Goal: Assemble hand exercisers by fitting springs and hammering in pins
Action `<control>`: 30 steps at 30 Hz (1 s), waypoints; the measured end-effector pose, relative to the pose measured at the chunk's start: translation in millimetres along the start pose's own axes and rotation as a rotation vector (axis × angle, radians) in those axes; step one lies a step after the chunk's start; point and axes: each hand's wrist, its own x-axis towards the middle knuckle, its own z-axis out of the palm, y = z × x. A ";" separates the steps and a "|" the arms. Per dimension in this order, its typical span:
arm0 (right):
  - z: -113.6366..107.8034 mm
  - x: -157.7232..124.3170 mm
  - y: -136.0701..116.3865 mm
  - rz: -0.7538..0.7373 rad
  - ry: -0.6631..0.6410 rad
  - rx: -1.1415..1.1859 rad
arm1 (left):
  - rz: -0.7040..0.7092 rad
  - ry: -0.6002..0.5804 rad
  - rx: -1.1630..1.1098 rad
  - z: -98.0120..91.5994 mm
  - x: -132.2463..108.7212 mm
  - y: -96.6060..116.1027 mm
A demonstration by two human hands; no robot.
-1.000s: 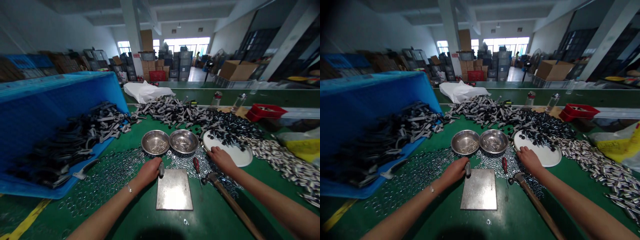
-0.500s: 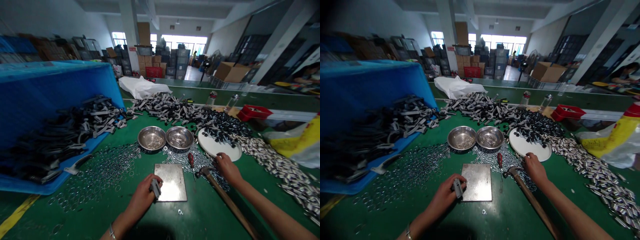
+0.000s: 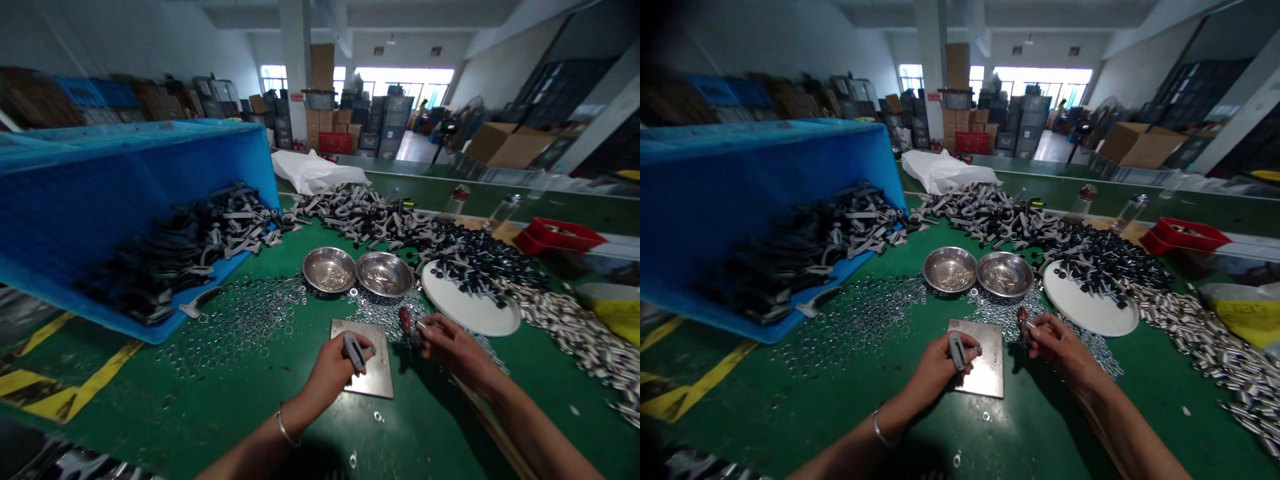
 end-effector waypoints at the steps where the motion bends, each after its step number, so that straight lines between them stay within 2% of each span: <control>1: 15.7 -5.7 6.5 0.034 -0.041 0.115 | -0.023 0.004 -0.053 1.9 0.5 0.9; 5: 66.5 -20.9 30.8 0.116 -0.157 0.375 | -0.061 0.003 -0.168 3.6 -1.5 -2.9; 9: 90.5 -22.1 42.0 0.086 -0.214 0.317 | -0.077 -0.032 -0.282 -0.9 -8.3 -14.4; 13: 97.0 -22.1 45.1 0.062 -0.209 0.302 | -0.092 -0.056 -0.261 -4.5 -15.1 -21.9; 19: 98.0 -27.8 44.8 0.020 -0.104 0.162 | -0.110 0.019 -0.198 -5.0 -20.4 -24.8; 24: 96.1 -27.7 54.5 0.020 -0.159 0.179 | -0.117 -0.009 -0.201 -4.1 -23.6 -23.3; 30: 95.3 -28.5 60.0 0.052 -0.174 0.228 | -0.133 0.017 -0.221 0.3 -27.3 -27.1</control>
